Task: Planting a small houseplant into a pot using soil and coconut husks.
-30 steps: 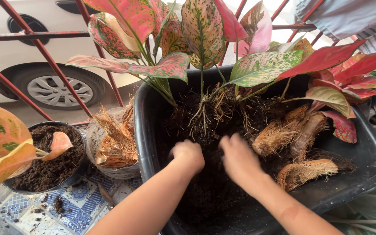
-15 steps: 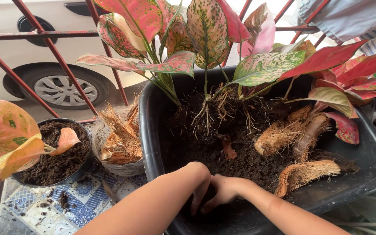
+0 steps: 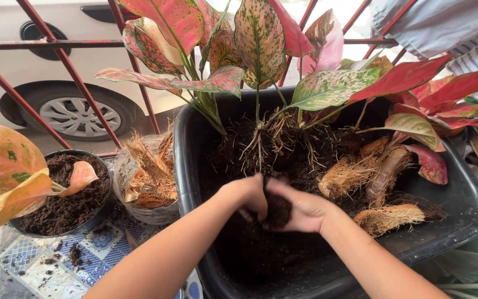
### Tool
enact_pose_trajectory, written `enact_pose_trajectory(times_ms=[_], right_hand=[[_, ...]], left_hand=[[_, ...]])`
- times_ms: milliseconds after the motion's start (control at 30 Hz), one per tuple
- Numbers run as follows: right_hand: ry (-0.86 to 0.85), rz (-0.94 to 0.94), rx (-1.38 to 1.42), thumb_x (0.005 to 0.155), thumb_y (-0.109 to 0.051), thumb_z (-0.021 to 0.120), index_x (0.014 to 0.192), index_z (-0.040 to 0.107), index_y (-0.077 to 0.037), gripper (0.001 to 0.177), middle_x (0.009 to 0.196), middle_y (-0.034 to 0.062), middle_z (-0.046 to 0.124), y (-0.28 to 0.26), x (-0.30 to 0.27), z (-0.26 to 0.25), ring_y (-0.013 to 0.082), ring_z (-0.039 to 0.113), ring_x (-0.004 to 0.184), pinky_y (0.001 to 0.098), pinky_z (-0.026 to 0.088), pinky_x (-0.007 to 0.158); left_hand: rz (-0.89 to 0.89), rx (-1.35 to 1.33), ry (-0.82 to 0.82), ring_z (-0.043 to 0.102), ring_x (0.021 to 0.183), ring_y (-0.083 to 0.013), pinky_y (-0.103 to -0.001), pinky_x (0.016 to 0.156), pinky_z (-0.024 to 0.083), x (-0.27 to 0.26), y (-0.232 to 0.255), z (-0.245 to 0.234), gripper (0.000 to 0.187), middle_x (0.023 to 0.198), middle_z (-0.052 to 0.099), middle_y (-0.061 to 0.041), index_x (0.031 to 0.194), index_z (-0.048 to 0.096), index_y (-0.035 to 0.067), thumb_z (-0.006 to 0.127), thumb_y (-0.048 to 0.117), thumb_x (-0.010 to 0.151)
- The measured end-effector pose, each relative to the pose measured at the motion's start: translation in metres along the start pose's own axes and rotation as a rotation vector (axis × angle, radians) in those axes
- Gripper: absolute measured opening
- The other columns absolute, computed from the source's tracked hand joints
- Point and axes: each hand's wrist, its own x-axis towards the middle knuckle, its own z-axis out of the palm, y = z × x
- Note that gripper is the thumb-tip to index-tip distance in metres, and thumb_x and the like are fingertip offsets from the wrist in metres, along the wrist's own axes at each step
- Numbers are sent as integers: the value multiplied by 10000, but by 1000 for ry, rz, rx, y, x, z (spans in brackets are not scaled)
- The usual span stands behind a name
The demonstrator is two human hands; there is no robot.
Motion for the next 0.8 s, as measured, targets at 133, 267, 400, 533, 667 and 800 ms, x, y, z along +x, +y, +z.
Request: enact_pose_trajectory(times_ms=[133, 267, 400, 533, 667, 800], right_hand=[[-35, -167, 313, 868, -733, 489, 1303, 644, -157, 738, 1225, 93, 709, -16, -20, 15, 277, 651, 1074, 494, 541, 902], [160, -267, 440, 868, -738, 437, 1283, 668, -238, 690, 1193, 56, 715, -23, -31, 39, 282, 649, 1047, 504, 545, 889], [251, -244, 521, 906, -690, 471, 1230, 675, -226, 602, 1161, 38, 708, -19, -27, 48, 257, 647, 1033, 487, 549, 875], [259, -356, 669, 992, -528, 534, 1113, 691, -183, 398, 1088, 0, 716, -13, -17, 50, 184, 663, 981, 383, 560, 844], [297, -333, 745, 1005, -422, 519, 1011, 700, -184, 299, 988, -31, 732, -11, -15, 59, 155, 688, 899, 367, 564, 817], [127, -413, 696, 1003, -419, 527, 989, 714, -159, 320, 952, 12, 744, 3, 5, 38, 184, 694, 857, 380, 571, 769]], left_hand=[[194, -131, 307, 772, 996, -324, -426, 835, 640, -60, 11, -17, 1072, 1249, 662, -176, 1524, 285, 16, 856, 167, 629], [339, -63, 445, 650, 1154, -327, -366, 938, 547, -73, 18, -17, 1075, 1286, 640, -224, 1526, 311, 23, 872, 251, 638], [500, -184, 572, 699, 1113, -371, -355, 932, 586, -44, 24, 8, 958, 1206, 673, -300, 1547, 211, -91, 691, 98, 741], [536, -4, 694, 723, 1004, -394, -426, 871, 586, -51, 28, 31, 505, 1066, 725, -262, 1291, 559, -48, 627, 73, 806], [513, 202, 908, 735, 941, -363, -445, 848, 598, -63, 26, 45, 363, 1024, 733, -200, 1154, 643, 26, 680, 69, 796], [492, 134, 971, 713, 964, -394, -459, 791, 607, -102, 28, 49, 695, 1016, 719, -221, 1458, 446, -16, 680, 36, 805]])
